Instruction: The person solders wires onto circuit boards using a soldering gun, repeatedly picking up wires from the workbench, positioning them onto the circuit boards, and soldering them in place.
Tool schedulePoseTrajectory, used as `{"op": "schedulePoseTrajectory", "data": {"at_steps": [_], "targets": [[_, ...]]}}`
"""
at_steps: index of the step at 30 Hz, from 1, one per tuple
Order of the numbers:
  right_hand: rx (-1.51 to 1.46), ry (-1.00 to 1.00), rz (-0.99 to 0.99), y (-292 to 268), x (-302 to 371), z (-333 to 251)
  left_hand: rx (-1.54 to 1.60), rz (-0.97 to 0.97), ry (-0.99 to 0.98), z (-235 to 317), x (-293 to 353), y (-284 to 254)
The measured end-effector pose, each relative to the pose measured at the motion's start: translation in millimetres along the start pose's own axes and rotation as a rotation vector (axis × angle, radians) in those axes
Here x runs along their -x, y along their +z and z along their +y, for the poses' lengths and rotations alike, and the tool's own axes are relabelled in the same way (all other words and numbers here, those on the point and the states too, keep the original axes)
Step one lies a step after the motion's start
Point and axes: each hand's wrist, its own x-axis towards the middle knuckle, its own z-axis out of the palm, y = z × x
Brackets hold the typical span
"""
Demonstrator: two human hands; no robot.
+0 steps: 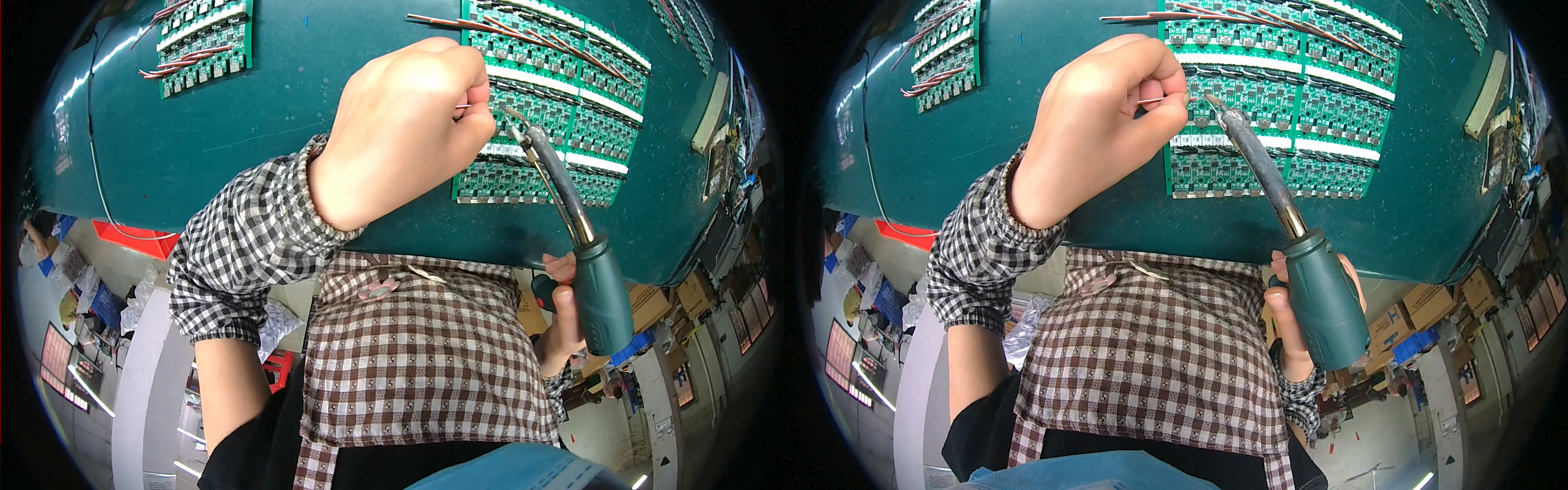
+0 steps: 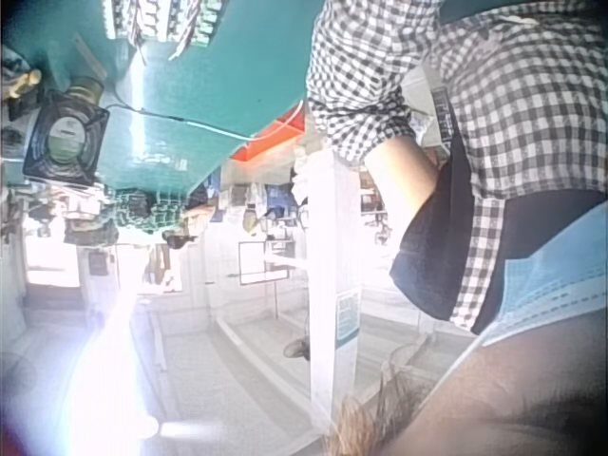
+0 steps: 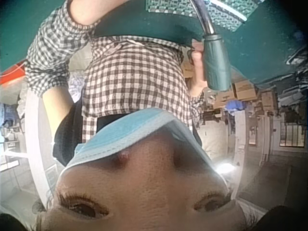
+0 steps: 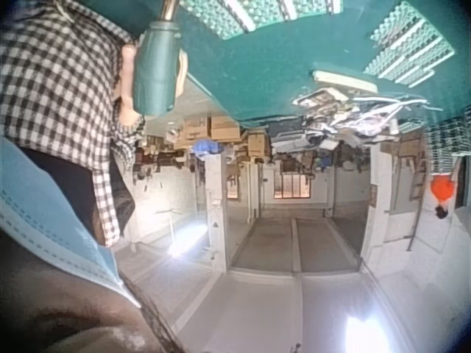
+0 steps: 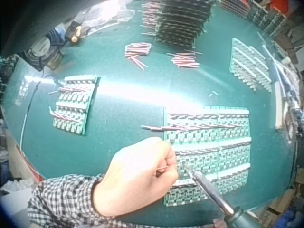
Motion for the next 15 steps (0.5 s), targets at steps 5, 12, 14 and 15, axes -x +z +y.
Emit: {"op": "schedulePoseTrajectory", "data": {"at_steps": [5,12,14,15], "targets": [[0.012,-0.024,-0.005,-0.2,-0.8,-0.5,-0.015,-0.001,-0.005,0.2,-0.4,-0.4],[-0.097,0.052,0.009,4.6,0.7,-3.8,-0.004,0.009,-0.001,-0.9,0.8,0.6],[-0.122,0.076,0.025,5.2,1.3,-3.7,0.001,0.01,0.002,-1.4,1.3,0.6],[-0.118,0.073,0.025,4.8,1.5,-3.2,-0.005,0.009,0.003,-1.2,1.2,1.1]]}}
